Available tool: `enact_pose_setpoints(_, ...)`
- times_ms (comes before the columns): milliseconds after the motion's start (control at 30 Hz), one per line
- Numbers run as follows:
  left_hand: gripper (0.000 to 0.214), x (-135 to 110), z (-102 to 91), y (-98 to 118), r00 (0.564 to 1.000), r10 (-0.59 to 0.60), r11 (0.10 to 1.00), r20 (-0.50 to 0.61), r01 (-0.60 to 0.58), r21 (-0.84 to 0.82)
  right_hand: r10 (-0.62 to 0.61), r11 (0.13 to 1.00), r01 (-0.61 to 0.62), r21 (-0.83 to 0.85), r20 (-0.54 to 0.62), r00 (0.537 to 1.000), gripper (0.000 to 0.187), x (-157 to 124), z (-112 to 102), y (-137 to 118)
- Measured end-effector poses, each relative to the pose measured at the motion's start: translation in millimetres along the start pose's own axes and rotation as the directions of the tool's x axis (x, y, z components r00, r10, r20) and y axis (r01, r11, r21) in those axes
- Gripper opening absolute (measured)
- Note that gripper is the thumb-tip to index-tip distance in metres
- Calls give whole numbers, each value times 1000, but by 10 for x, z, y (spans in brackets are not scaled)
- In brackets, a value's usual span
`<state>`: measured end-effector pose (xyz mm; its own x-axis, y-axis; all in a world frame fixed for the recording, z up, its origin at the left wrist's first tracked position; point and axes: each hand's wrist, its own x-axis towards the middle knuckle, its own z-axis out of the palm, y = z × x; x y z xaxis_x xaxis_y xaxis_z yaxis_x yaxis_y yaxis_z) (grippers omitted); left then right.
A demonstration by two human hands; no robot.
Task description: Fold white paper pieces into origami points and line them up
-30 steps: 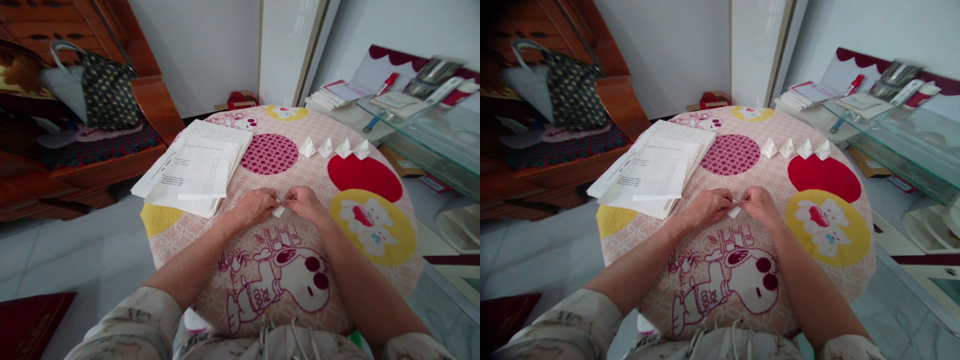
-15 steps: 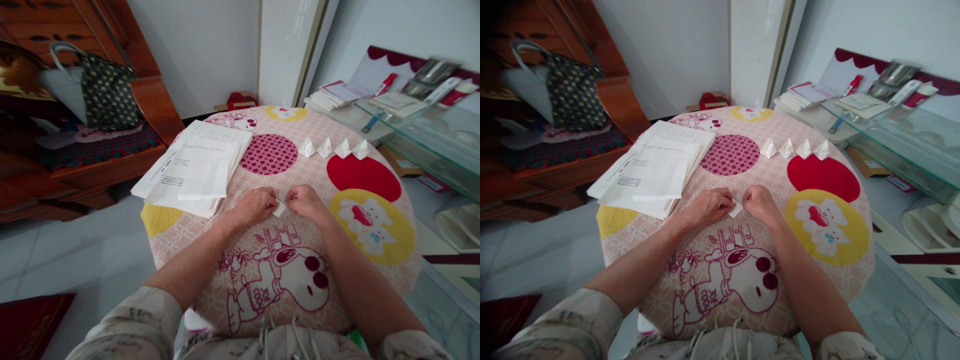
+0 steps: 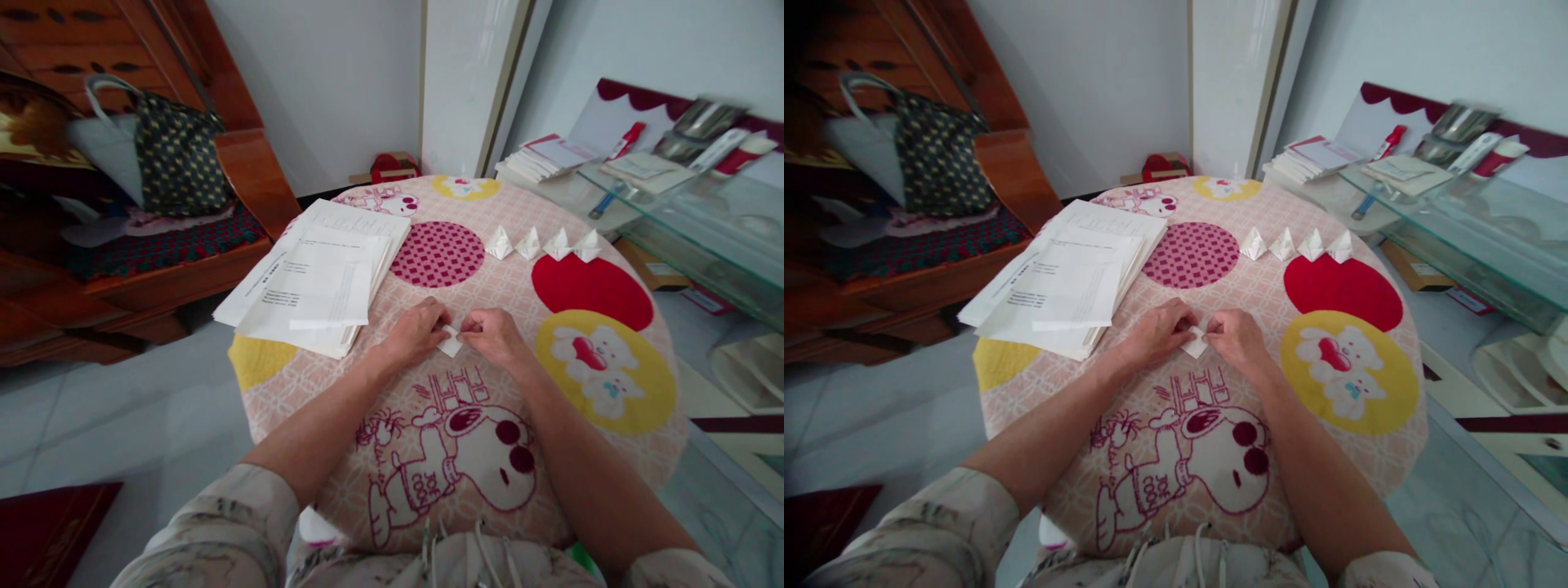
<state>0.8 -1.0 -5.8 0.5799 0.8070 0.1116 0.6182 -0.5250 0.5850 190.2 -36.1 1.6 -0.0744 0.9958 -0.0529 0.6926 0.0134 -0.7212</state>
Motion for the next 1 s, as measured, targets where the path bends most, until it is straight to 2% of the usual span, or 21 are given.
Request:
enact_pose_setpoints(167, 12, 28, -35, -38, 999, -44, 972, 32, 50, -231, -123, 991, 122, 55, 15, 992, 6, 16, -28, 25)
enact_pose_setpoints(267, 9, 55, -39, -88, 996, -75, 883, 56, 93, -461, -168, 976, 157, 150, 64, 984, 14, 42, -27, 69)
enact_pose_setpoints(433, 19, 83, -10, -134, 980, -114, 620, 161, 197, -759, -80, 933, -13, 359, 242, 967, 25, 31, -55, 46)
enact_pose_setpoints(500, 24, 79, -12, -116, 979, -113, 546, 172, 206, -812, -52, 913, -76, 401, 299, 953, 26, 5, -72, -3)
enact_pose_setpoints(567, 28, 68, -30, -86, 979, -109, 510, 170, 202, -836, -37, 893, -111, 436, 316, 948, 27, -20, -75, -46)
enact_pose_setpoints(800, 45, 19, -89, -14, 972, -94, 561, 217, 232, -795, 50, 859, -160, 487, 231, 972, 25, -29, 19, -28)
enact_pose_setpoints(1000, 52, 21, -34, 4, 974, -129, 616, 187, 226, -754, 63, 863, -154, 482, 200, 978, 27, -26, 47, -33)
